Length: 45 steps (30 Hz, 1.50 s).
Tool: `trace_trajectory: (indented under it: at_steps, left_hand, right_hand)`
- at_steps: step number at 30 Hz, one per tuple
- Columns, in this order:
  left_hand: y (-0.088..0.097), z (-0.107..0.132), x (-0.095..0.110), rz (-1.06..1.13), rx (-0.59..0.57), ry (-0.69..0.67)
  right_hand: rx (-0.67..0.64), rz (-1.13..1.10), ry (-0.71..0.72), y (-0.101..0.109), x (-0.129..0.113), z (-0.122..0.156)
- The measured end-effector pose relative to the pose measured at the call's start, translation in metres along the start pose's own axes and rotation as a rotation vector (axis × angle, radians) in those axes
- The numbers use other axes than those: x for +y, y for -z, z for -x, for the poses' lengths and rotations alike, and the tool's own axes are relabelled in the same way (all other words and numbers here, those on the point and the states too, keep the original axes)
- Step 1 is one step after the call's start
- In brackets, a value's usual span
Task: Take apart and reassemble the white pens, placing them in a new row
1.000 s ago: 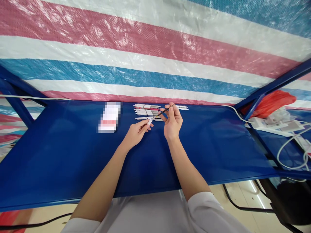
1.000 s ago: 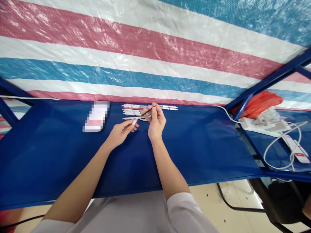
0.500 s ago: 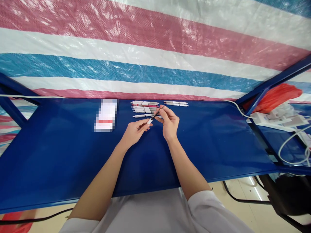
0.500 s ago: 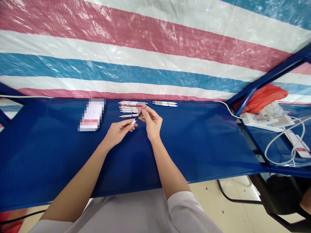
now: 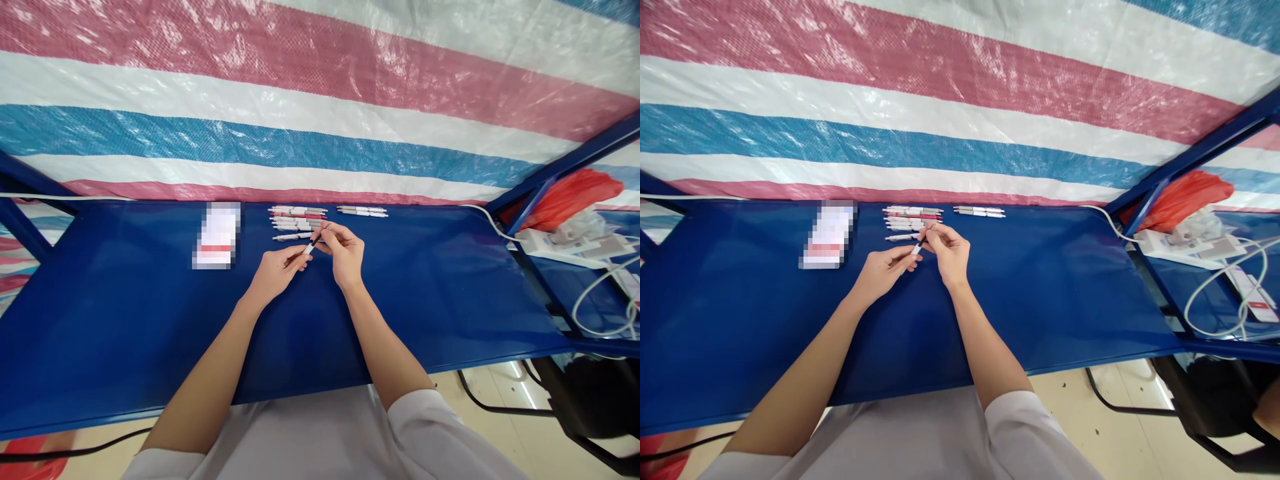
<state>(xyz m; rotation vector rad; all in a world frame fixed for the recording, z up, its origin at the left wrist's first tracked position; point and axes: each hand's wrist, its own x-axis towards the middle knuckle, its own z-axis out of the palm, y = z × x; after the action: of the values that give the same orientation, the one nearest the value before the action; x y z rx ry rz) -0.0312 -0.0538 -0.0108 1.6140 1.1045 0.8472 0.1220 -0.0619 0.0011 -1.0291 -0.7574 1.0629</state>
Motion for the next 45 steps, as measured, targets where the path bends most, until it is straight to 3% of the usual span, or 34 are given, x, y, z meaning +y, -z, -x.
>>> trace_trajectory:
  at_steps: [11,27,35,38,45]
  left_hand:
    - [0.002,0.002,0.010,0.000,-0.086,0.004]
    - [-0.001,0.000,0.001,0.003,0.023,-0.044]
    - [0.008,-0.002,0.002,0.044,0.019,-0.008]
    - [0.013,-0.002,0.004,0.081,0.039,0.010]
    - [0.017,-0.003,0.006,0.176,0.073,0.059]
  right_hand:
    - [0.020,0.005,-0.024,0.003,0.003,-0.002]
    - [0.063,0.049,-0.014,-0.004,0.002,0.001]
    - [-0.054,0.191,-0.093,0.005,-0.001,-0.005]
    - [-0.087,0.326,-0.050,0.015,-0.006,-0.011]
    - [-0.301,1.240,0.459,0.041,-0.020,-0.020]
